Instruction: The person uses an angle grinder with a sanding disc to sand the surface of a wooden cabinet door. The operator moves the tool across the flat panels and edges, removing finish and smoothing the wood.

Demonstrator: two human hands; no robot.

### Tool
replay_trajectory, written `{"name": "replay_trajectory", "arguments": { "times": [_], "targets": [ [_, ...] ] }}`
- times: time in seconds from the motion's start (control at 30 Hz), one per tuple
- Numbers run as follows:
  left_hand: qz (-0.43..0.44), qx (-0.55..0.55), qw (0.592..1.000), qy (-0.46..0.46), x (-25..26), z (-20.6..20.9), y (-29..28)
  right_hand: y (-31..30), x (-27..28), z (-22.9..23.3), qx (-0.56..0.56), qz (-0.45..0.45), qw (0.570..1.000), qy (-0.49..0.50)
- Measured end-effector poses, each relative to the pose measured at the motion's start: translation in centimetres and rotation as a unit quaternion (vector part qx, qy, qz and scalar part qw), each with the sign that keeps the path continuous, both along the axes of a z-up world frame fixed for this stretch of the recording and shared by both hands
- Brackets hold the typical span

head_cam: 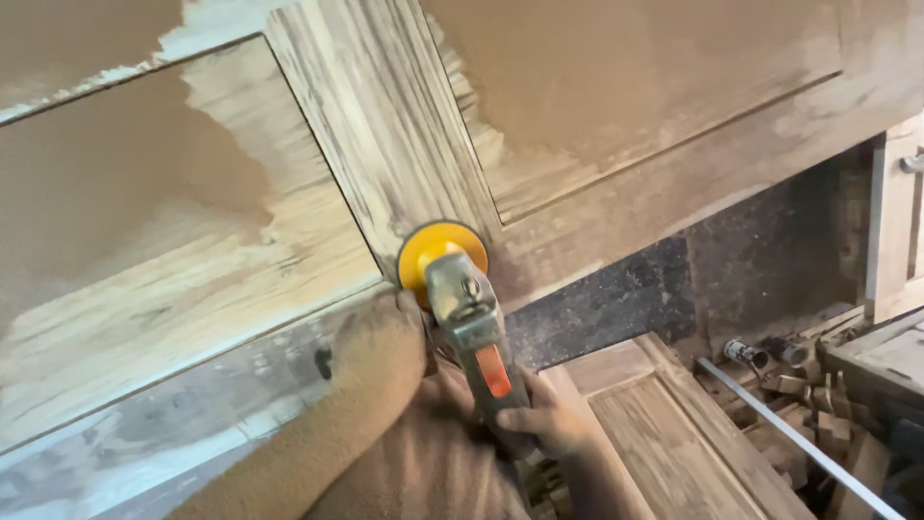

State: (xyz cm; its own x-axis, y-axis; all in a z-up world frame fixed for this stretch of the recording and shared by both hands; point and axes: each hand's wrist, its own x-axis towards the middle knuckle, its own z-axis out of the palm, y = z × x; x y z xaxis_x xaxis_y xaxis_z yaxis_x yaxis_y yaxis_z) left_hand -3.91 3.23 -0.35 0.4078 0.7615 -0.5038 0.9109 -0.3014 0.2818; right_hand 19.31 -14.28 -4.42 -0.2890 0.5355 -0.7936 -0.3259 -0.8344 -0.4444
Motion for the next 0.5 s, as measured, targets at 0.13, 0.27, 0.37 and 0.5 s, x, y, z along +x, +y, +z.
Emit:
{"name": "replay_trajectory", "arguments": {
  "times": [0.13, 0.27, 0.37, 0.5],
  "targets": [
    [-0.032, 0.014, 0.999, -0.025, 1.2, 0.0, -1.3, -3.0, 0.1, 0.0, -0.044, -0.083, 0.992, 0.084],
    [-0.077, 0.005, 0.997, -0.009, 1.3, 0.1, 2.1, 0.4, -1.0, 0.5, 0.011, -0.079, 0.995, 0.053],
    [-0.029, 0.014, 0.999, -0.001, 0.5, 0.0, 6.7, 6.0, -2.3, 1.0, 0.009, -0.09, 0.995, 0.044],
    [0.072, 0.016, 0.997, -0.011, -1.8, 0.7, 13.7, 15.3, -4.2, 1.4, 0.068, -0.08, 0.994, 0.035]
  ]
}}
